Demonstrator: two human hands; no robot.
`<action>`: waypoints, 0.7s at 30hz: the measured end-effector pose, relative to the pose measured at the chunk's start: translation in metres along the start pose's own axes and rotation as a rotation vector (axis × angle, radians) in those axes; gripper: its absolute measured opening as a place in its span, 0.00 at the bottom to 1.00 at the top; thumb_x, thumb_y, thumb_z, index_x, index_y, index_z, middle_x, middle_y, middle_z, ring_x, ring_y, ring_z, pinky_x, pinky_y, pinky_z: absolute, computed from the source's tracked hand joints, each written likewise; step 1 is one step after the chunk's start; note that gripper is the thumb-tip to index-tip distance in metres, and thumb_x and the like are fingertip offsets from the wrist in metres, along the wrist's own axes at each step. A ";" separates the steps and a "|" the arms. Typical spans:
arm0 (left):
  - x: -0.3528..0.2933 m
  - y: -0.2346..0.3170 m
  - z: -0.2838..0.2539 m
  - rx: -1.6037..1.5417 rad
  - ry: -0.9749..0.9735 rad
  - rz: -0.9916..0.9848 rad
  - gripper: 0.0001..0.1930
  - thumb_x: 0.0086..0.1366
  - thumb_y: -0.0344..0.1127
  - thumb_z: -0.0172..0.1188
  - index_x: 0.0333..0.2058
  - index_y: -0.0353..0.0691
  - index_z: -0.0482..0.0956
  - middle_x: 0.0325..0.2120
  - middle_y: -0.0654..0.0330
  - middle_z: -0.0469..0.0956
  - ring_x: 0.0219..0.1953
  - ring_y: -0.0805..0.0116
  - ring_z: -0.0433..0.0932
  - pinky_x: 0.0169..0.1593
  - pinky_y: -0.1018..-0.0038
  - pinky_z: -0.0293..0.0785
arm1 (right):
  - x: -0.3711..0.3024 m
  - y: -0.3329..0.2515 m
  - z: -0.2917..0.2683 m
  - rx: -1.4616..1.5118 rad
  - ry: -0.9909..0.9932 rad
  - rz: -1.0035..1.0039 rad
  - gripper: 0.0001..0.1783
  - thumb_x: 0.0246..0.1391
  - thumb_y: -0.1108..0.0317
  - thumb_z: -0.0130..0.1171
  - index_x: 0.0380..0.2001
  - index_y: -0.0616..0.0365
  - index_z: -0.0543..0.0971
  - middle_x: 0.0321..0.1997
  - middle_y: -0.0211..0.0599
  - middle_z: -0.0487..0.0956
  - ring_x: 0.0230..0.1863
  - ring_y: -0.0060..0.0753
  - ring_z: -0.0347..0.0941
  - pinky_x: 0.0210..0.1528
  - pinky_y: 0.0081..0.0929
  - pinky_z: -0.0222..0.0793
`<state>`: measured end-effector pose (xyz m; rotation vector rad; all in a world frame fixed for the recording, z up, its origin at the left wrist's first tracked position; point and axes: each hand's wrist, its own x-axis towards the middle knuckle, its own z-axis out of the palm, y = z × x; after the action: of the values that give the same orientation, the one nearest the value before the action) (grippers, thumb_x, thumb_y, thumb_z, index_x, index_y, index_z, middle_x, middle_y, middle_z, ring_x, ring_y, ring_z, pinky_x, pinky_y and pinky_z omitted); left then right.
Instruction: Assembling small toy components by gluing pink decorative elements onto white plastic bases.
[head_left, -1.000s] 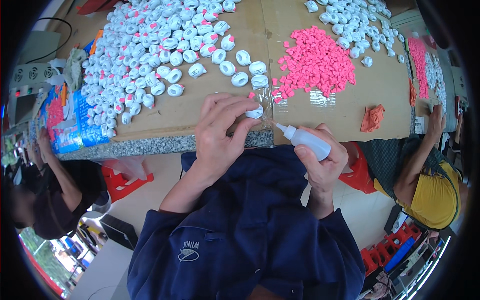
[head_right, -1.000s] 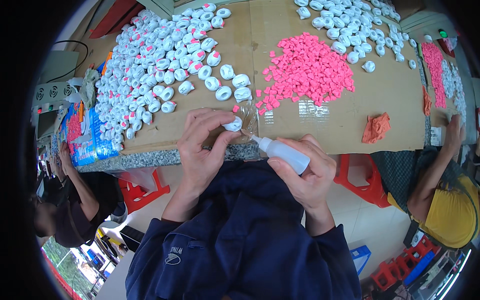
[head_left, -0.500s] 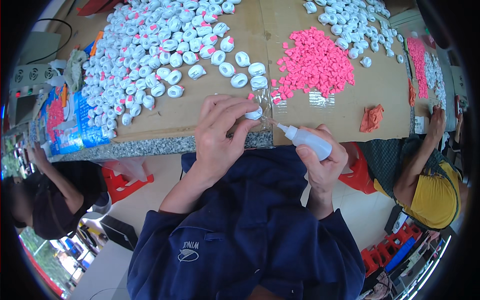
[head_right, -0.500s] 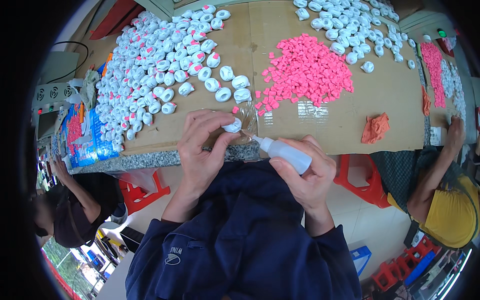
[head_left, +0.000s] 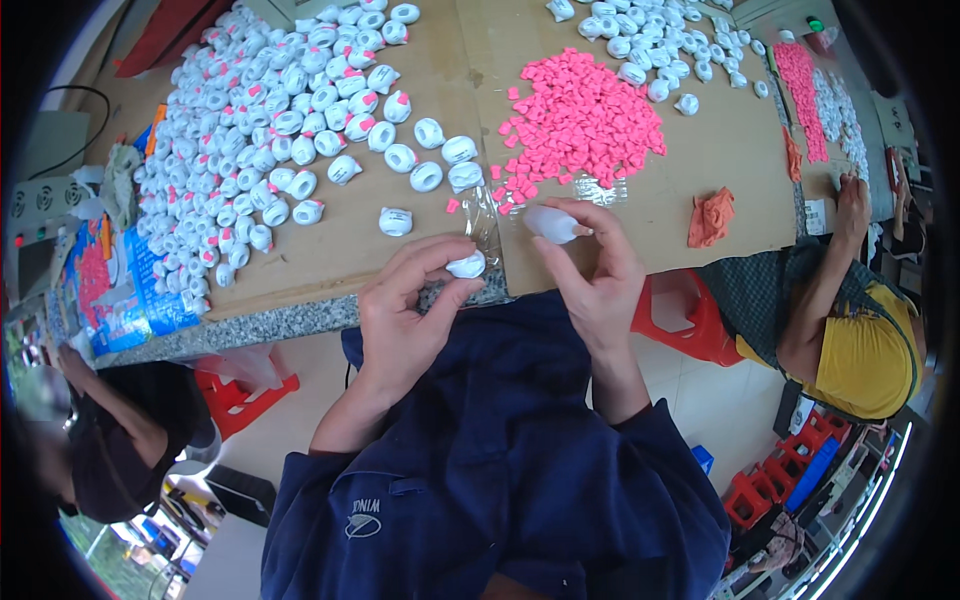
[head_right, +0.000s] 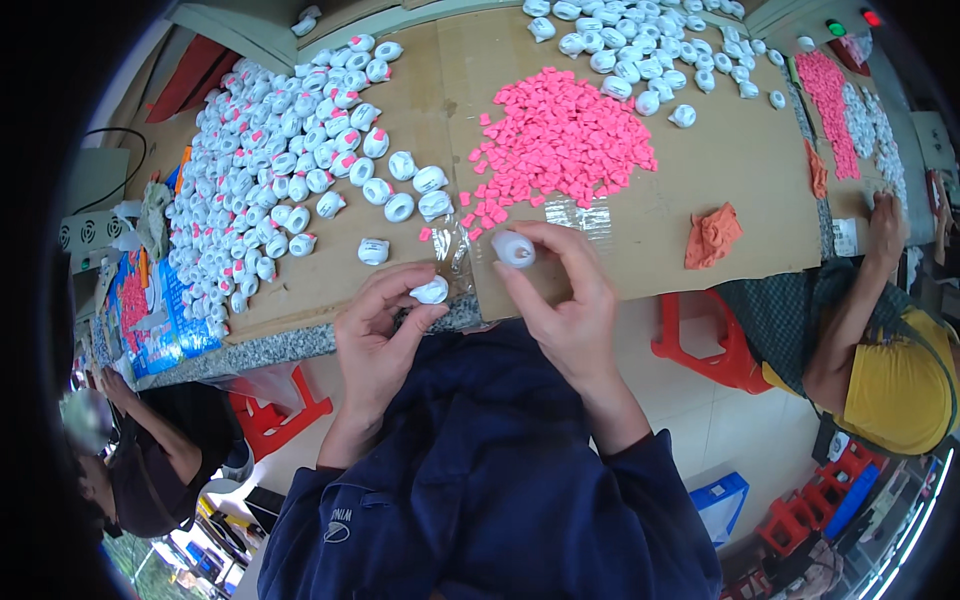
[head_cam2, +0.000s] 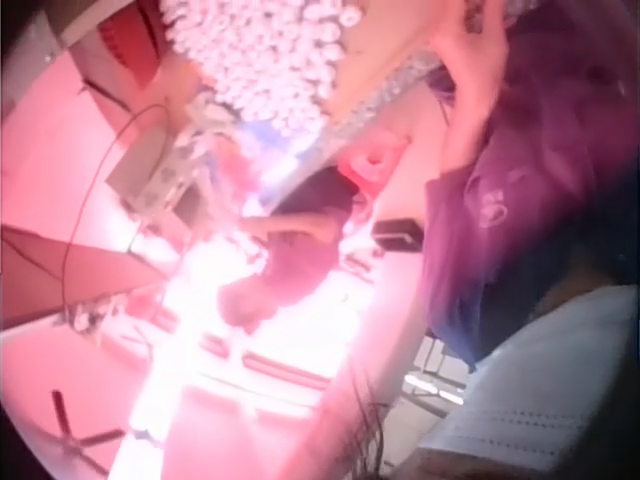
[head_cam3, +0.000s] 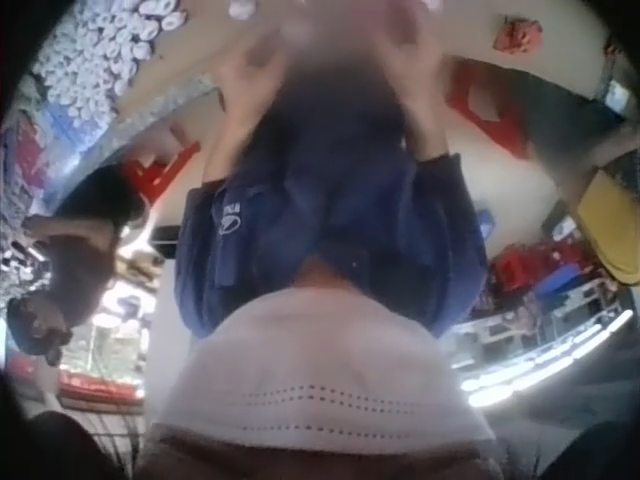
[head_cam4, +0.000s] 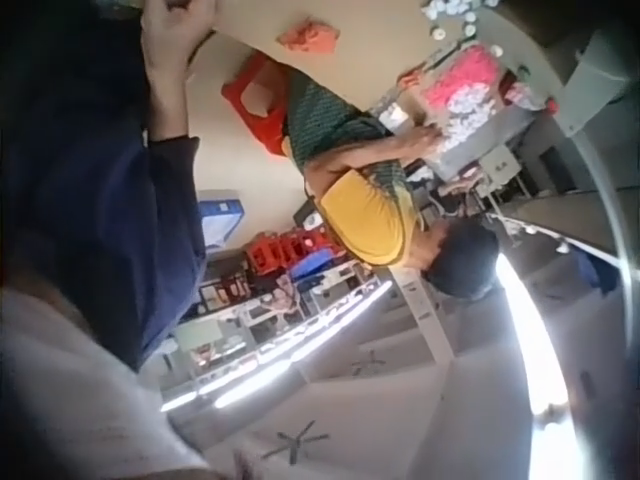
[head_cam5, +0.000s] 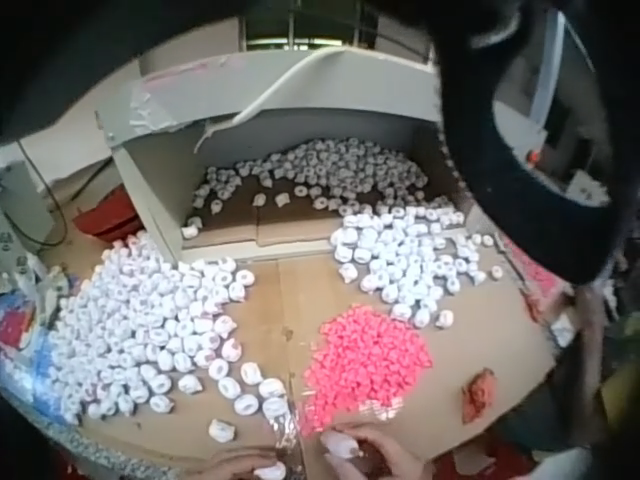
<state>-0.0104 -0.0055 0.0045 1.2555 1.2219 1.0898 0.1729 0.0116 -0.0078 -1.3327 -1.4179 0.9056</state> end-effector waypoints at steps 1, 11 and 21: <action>0.000 0.000 0.000 -0.068 -0.007 -0.027 0.16 0.51 0.14 0.56 0.41 0.28 0.73 0.44 0.52 0.71 0.42 0.70 0.73 0.43 0.79 0.73 | 0.000 -0.001 -0.001 -0.005 0.004 0.000 0.20 0.41 0.82 0.60 0.41 0.64 0.71 0.42 0.38 0.75 0.45 0.26 0.68 0.48 0.22 0.60; -0.002 -0.005 0.003 -0.274 -0.100 -0.088 0.16 0.54 0.14 0.54 0.43 0.29 0.73 0.44 0.54 0.70 0.40 0.72 0.74 0.42 0.80 0.73 | 0.035 0.011 -0.021 -0.444 0.109 -0.277 0.08 0.45 0.81 0.56 0.31 0.63 0.78 0.31 0.37 0.74 0.34 0.28 0.70 0.34 0.19 0.65; -0.002 -0.006 0.007 -0.476 -0.171 -0.173 0.15 0.56 0.15 0.52 0.43 0.28 0.72 0.44 0.55 0.70 0.44 0.71 0.72 0.48 0.78 0.70 | -0.008 -0.013 -0.031 -0.048 0.026 0.076 0.05 0.51 0.81 0.51 0.33 0.66 0.74 0.31 0.31 0.75 0.31 0.17 0.68 0.33 0.13 0.64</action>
<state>-0.0039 -0.0085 -0.0022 0.8414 0.8572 1.0444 0.1984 -0.0007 0.0120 -1.4379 -1.3852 0.9057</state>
